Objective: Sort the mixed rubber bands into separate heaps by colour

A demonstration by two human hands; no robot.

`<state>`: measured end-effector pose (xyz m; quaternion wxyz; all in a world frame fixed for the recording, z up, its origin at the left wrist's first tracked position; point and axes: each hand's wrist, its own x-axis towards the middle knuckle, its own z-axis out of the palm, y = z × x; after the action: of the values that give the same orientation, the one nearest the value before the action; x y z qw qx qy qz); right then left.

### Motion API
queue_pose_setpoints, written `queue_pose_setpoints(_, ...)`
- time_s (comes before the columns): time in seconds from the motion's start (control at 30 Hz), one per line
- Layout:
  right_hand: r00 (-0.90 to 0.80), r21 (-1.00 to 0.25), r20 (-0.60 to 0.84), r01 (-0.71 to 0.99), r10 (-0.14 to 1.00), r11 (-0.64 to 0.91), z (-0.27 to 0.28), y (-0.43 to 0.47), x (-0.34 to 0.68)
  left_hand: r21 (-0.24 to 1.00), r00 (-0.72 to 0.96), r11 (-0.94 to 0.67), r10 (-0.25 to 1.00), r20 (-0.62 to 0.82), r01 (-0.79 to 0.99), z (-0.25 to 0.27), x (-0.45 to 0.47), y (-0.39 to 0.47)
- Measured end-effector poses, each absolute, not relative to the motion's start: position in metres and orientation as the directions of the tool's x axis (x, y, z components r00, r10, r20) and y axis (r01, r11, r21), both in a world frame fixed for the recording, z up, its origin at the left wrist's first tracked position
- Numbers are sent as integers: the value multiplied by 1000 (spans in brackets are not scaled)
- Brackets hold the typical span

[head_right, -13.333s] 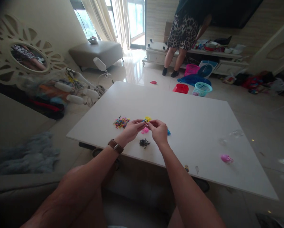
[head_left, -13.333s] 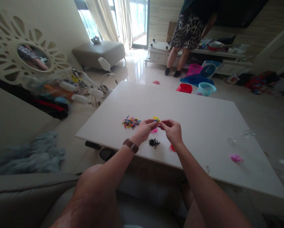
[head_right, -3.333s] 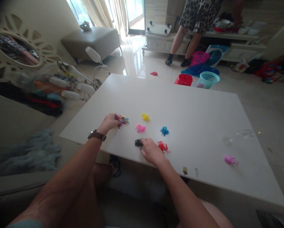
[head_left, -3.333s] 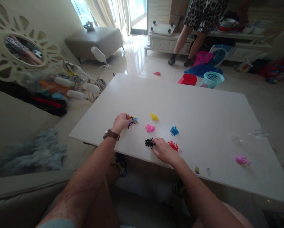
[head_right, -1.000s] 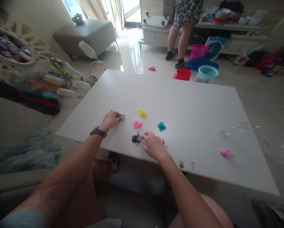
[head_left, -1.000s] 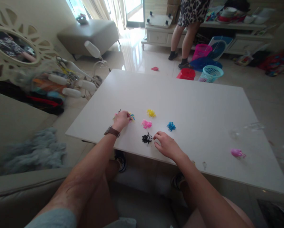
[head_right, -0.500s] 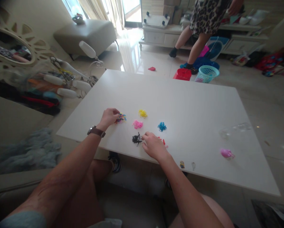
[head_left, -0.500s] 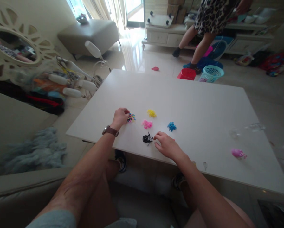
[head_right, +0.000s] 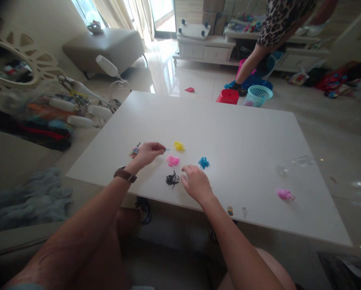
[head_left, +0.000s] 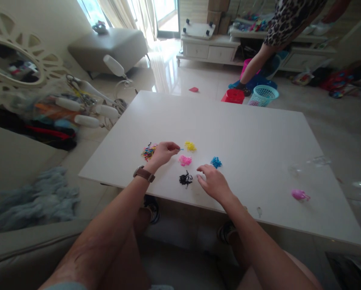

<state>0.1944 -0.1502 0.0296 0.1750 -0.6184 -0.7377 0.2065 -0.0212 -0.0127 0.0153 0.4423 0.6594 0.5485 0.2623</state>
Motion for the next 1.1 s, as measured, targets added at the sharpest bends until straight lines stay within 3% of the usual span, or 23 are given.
queue_pose_setpoints(0.13,14,-681,108,730,994,64,28,-139,199,956,431,-13,894,-120,294,13,9,-28)
queue_pose_setpoints(0.3,135,-816,117,578,984,18,33,-130,206,988,542,53,831,-125,145,8,39,-42)
queue_pose_setpoints(0.53,212,-794,144,607,967,-15,37,-119,232,987,528,118,834,-157,106,2,62,-44)
queue_pose_setpoints(0.67,343,-751,132,647,930,-132,24,-110,261,974,475,188,850,-227,130,8,69,-49)
queue_pose_setpoints(0.87,339,-652,48,723,940,-227,-3,-105,282,966,484,184,839,-250,180,13,65,-52)
queue_pose_setpoints(1.1,337,-641,-13,719,941,-267,-28,-99,276,960,473,243,836,-278,136,9,61,-53)
